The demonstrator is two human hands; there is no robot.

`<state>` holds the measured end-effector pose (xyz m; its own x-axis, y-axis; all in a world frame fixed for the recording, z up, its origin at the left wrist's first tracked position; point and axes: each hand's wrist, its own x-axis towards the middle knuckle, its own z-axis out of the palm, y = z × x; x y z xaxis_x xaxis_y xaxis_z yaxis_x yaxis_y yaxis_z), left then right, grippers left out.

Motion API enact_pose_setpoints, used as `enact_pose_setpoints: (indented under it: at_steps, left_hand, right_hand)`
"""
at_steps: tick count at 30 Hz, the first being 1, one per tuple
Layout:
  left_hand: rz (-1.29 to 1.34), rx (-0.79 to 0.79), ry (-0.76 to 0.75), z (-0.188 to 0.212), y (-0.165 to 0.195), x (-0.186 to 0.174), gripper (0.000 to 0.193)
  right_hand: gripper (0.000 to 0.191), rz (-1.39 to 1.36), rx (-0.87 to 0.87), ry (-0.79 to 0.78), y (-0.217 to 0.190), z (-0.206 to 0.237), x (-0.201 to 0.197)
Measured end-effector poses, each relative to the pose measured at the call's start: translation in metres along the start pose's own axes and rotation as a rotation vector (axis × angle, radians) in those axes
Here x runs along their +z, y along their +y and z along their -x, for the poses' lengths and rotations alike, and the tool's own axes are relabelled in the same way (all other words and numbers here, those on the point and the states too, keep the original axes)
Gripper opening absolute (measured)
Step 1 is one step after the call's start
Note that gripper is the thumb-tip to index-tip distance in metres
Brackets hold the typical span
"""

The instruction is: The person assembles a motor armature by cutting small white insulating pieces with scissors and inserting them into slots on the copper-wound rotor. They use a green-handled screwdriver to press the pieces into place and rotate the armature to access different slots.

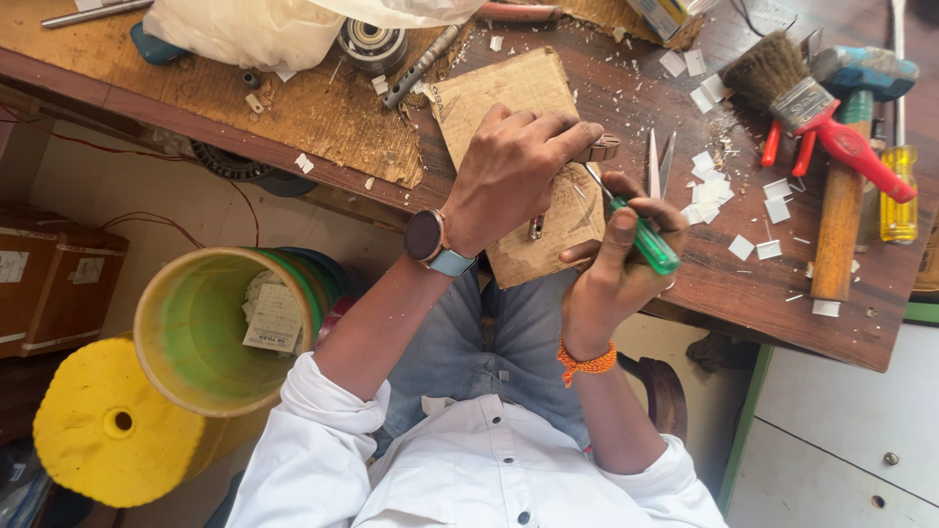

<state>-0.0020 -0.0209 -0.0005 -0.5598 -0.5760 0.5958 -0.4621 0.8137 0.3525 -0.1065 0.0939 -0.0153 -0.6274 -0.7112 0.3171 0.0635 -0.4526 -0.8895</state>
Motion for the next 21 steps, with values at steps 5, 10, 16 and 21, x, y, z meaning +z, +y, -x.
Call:
enact_pose_setpoints:
  at_steps: [5,10,16,21]
  left_hand:
    - [0.023,-0.014,0.020,0.001,-0.001,-0.001,0.038]
    - [0.021,-0.002,0.041,0.002,-0.004,-0.003,0.040]
    - [0.002,0.002,0.047,0.001,-0.003,0.001,0.042]
    - [-0.013,-0.009,0.045,0.001,-0.004,0.003,0.042]
  right_hand:
    - [0.027,0.002,-0.050,0.027,0.014,0.000,0.004]
    - [0.029,0.044,-0.026,-0.077,0.002,-0.020,-0.012]
    - [0.028,0.042,-0.008,-0.229,-0.009,-0.038,-0.011]
    - [0.022,0.018,-0.011,-0.309,-0.017,-0.050,-0.011]
